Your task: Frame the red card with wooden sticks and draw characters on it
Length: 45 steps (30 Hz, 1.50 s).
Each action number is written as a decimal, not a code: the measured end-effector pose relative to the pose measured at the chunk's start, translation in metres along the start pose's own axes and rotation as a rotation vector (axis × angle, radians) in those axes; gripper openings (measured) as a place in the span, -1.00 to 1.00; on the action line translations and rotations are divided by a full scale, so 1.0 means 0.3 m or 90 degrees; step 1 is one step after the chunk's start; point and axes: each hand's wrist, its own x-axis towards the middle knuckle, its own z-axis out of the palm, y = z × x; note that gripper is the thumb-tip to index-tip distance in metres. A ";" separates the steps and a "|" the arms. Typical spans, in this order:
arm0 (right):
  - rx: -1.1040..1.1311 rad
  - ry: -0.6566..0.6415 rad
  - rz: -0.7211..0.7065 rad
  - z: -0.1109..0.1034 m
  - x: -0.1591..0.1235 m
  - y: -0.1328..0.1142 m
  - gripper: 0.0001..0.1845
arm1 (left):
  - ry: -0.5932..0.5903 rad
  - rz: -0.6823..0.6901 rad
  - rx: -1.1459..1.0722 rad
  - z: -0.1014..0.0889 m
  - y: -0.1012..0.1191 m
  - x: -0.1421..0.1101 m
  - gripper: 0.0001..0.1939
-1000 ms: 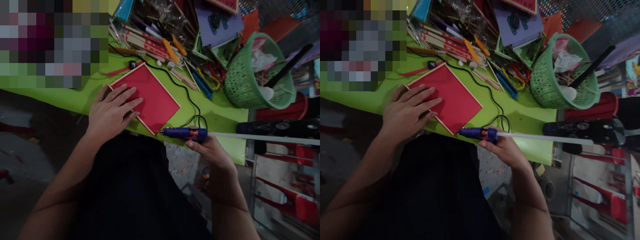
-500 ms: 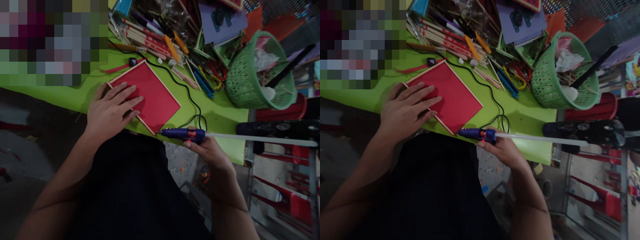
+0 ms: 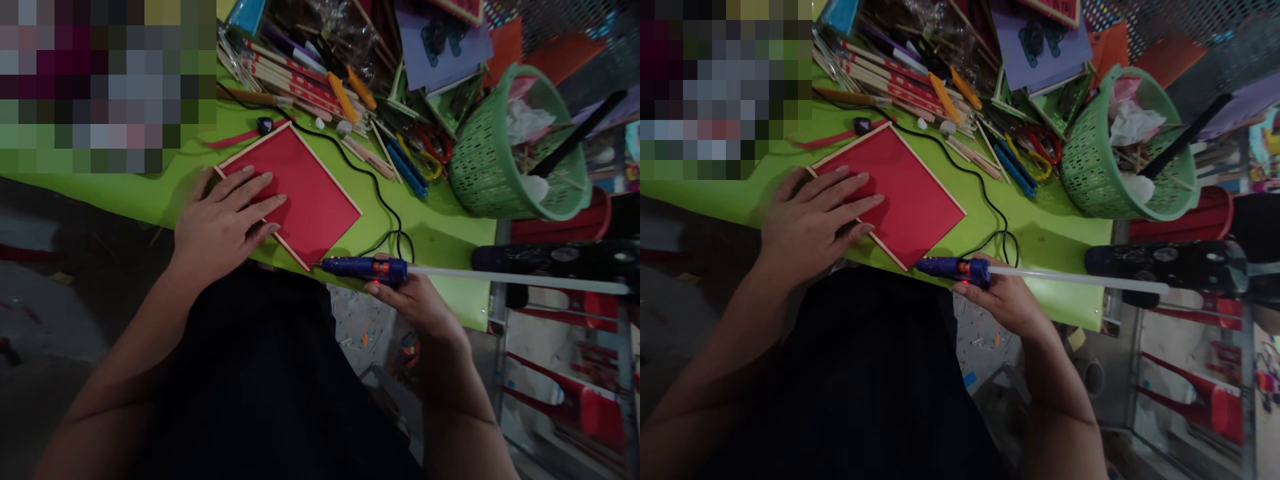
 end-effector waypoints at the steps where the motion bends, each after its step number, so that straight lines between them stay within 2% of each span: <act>1: -0.001 0.007 0.003 0.000 0.000 0.001 -0.62 | 0.000 0.002 0.003 0.002 -0.002 -0.001 -0.57; 5: -0.001 0.013 0.012 0.002 -0.001 -0.005 -0.60 | 0.009 0.012 0.024 0.008 -0.007 -0.001 -0.57; 20: -0.019 0.010 -0.008 0.005 0.005 -0.006 -0.61 | 0.007 -0.002 -0.043 0.005 -0.005 0.001 -0.57; 24: -0.037 -0.006 -0.021 0.005 0.009 -0.009 -0.64 | 0.014 0.004 -0.012 0.006 -0.003 0.002 -0.57; 32: -0.023 0.038 -0.009 -0.008 0.002 0.020 -0.68 | 0.018 0.010 0.012 0.008 -0.005 0.005 -0.56; 45: -0.060 0.050 0.002 -0.004 0.005 0.010 -0.64 | 0.059 0.049 0.073 0.017 -0.011 0.005 -0.58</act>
